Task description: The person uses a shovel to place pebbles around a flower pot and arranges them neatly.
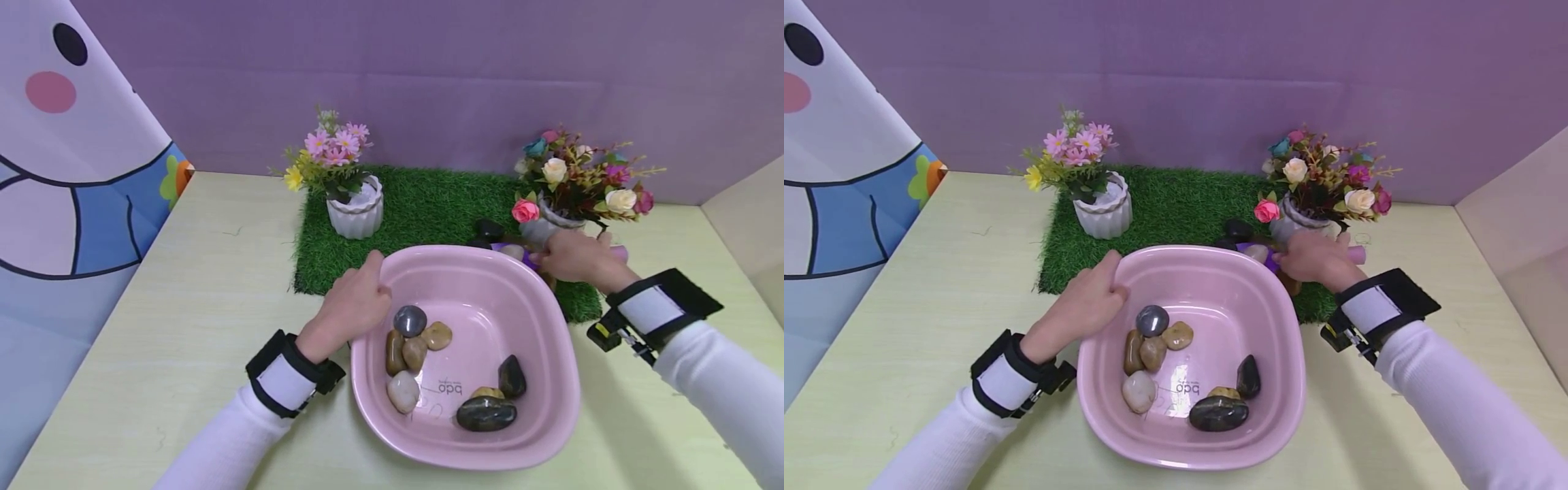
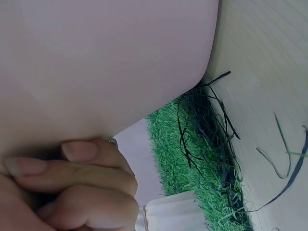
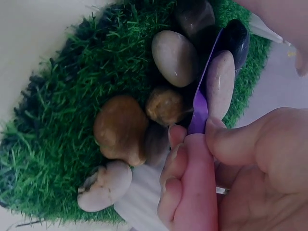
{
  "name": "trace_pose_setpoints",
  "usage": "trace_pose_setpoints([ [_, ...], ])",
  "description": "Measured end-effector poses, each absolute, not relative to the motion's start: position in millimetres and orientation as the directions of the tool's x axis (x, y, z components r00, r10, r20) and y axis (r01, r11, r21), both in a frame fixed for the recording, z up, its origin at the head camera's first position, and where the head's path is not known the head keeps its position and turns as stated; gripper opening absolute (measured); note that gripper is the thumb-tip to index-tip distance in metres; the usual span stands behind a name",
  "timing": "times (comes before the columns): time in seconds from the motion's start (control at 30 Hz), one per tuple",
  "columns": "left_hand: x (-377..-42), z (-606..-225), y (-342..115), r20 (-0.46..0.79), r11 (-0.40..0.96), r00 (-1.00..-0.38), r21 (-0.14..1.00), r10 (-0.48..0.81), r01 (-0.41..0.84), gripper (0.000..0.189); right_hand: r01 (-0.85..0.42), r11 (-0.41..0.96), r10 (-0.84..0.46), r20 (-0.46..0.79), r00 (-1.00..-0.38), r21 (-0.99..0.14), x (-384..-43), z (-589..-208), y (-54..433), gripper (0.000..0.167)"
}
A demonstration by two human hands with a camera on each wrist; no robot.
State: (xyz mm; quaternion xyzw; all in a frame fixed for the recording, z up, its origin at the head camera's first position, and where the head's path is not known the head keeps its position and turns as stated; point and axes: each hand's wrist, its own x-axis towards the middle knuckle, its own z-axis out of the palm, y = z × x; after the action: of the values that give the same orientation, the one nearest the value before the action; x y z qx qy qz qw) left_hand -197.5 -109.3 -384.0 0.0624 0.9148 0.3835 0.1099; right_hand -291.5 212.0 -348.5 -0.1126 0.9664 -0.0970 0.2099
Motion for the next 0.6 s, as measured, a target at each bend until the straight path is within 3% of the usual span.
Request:
trace_pose_setpoints([
  [0.6,-197,-384,-110,-0.151,0.697,-0.969,0.716,0.198,0.031,0.029,-0.217,0.963,-0.263,-0.405,-0.876,-0.158,-296,-340,192,0.036],
])
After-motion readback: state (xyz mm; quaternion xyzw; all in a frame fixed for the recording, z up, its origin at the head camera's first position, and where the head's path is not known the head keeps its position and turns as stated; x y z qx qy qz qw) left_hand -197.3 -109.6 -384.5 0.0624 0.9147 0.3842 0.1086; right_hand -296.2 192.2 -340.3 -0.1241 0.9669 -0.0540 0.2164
